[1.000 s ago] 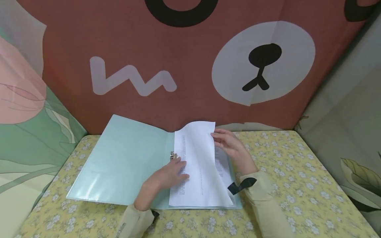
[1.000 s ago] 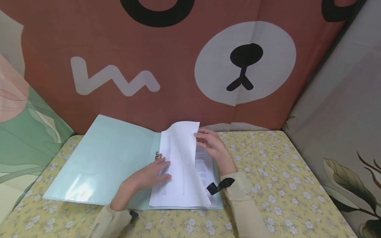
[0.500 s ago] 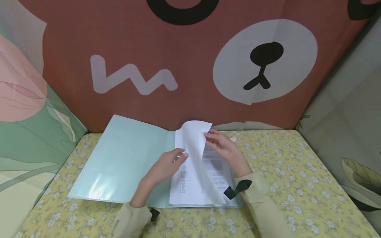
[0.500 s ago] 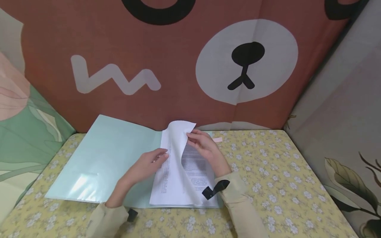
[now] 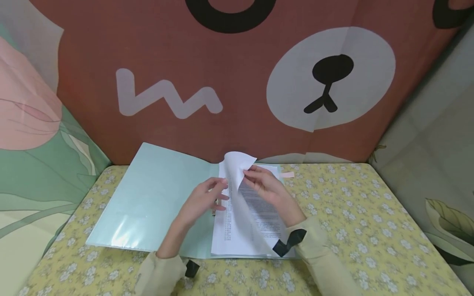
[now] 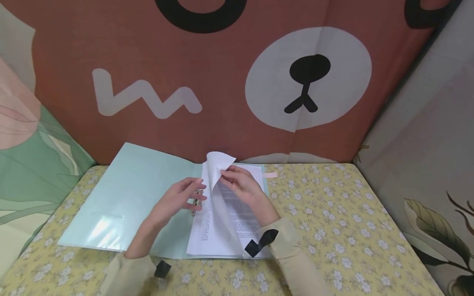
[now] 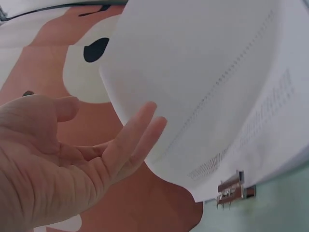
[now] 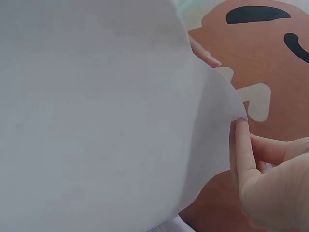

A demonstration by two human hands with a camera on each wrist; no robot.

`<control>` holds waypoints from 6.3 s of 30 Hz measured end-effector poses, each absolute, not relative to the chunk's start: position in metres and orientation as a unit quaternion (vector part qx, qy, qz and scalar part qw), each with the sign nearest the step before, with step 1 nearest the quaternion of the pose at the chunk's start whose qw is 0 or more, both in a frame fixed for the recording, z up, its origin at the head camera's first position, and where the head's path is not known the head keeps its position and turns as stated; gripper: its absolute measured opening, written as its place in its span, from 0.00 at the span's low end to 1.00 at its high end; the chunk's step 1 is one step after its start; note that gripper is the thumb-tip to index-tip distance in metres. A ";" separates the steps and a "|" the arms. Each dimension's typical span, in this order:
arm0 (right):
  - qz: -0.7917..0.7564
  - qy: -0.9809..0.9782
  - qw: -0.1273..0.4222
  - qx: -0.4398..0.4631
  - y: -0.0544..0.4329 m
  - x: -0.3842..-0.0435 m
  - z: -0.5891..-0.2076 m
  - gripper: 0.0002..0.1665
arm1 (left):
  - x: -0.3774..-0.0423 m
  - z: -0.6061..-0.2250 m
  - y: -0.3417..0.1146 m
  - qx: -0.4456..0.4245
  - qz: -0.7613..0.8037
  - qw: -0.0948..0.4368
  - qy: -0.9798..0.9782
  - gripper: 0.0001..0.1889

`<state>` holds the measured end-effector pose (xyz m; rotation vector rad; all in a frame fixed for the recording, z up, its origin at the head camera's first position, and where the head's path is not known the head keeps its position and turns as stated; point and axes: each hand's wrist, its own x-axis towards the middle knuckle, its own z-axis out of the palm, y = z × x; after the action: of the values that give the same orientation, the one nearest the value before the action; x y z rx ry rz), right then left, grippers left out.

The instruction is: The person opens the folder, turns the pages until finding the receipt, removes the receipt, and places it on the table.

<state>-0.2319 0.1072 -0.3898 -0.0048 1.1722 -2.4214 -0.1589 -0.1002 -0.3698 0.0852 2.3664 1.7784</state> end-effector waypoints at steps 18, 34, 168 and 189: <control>-0.884 0.397 0.246 -0.007 0.081 -0.221 -0.402 0.14 | -0.157 -0.366 -0.095 0.029 0.640 0.134 0.756 0.38; -0.895 0.375 0.238 0.038 0.075 -0.218 -0.405 0.05 | -0.154 -0.363 -0.091 0.028 0.605 0.143 0.783 0.34; -0.796 0.601 0.023 0.063 0.171 -0.256 -0.389 0.08 | -0.155 -0.411 -0.177 0.107 0.158 0.130 0.973 0.28; -0.719 0.693 0.010 0.056 0.173 -0.261 -0.399 0.16 | -0.142 -0.412 -0.098 0.190 0.142 0.073 0.969 0.28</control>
<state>-0.2607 0.1731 -0.3990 0.1739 2.1619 -2.2449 -0.1423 -0.0981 -0.4119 0.5708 2.9097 0.4269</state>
